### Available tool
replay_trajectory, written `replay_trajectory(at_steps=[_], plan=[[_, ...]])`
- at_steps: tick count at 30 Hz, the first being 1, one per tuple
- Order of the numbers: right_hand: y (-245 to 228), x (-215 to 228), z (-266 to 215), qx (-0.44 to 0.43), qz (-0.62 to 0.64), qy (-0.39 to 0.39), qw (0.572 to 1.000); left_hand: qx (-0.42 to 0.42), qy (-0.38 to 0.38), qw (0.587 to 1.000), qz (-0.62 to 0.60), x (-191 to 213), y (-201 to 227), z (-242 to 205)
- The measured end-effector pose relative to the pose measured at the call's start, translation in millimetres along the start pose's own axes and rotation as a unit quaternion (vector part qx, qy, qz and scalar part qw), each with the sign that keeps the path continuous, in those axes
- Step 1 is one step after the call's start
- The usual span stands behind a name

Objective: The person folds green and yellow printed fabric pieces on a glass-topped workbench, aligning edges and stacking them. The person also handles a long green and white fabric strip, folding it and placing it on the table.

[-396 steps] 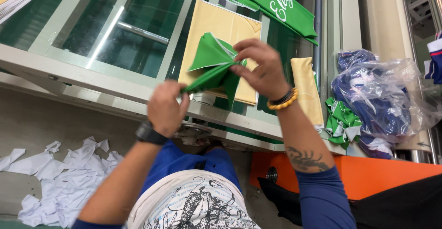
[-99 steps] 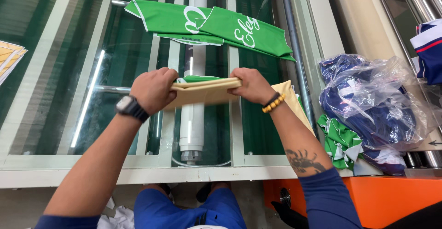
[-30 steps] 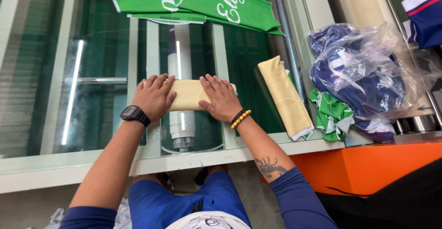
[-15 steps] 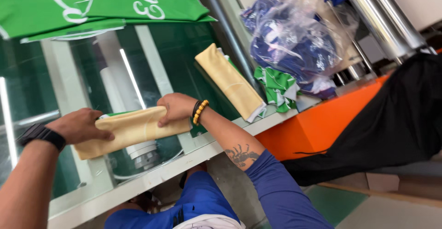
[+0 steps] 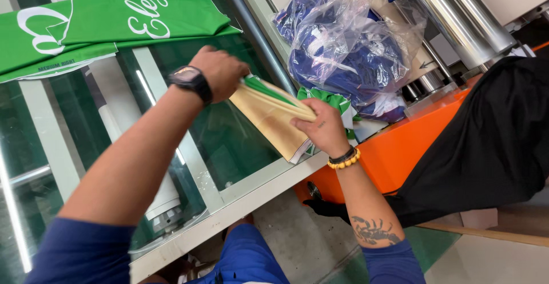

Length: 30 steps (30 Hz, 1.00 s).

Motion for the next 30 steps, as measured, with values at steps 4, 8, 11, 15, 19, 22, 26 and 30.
replay_trajectory(at_steps=[4,8,11,15,19,22,26,30], plan=[[6,-6,-22,0.227,-0.136,0.236,0.935,-0.161,0.307,0.925,0.155,-22,2,25],[23,-50,-36,0.239,-0.232,0.206,0.92,-0.155,0.313,0.916,0.199,-89,-7,21],[32,-57,-41,0.252,-0.196,0.204,0.926,-0.145,0.258,0.934,0.2,-117,-28,31],[29,-56,-44,0.268,-0.195,0.198,0.922,-0.16,0.217,0.948,0.166,-127,-33,28],[31,-58,-59,0.282,-0.209,0.197,0.916,-0.138,0.192,0.956,0.174,-123,-21,28],[34,-58,-71,0.276,-0.26,0.159,0.911,-0.122,0.153,0.96,0.202,-113,-16,20],[30,-30,-70,0.215,-0.166,0.105,0.957,-0.064,0.258,0.963,0.05,-75,-19,16],[11,-29,-33,0.174,-0.198,0.167,0.95,-0.023,0.352,0.934,-0.058,-51,-2,50]])
Point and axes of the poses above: each hand's wrist, its own z-axis towards the middle knuckle, its own x-axis out of the back of the hand, y = z × x, the point moved 4 cm from there along z, towards the middle knuckle, and after that the axes turned 15 degrees about -x, right-handed, at the moved point
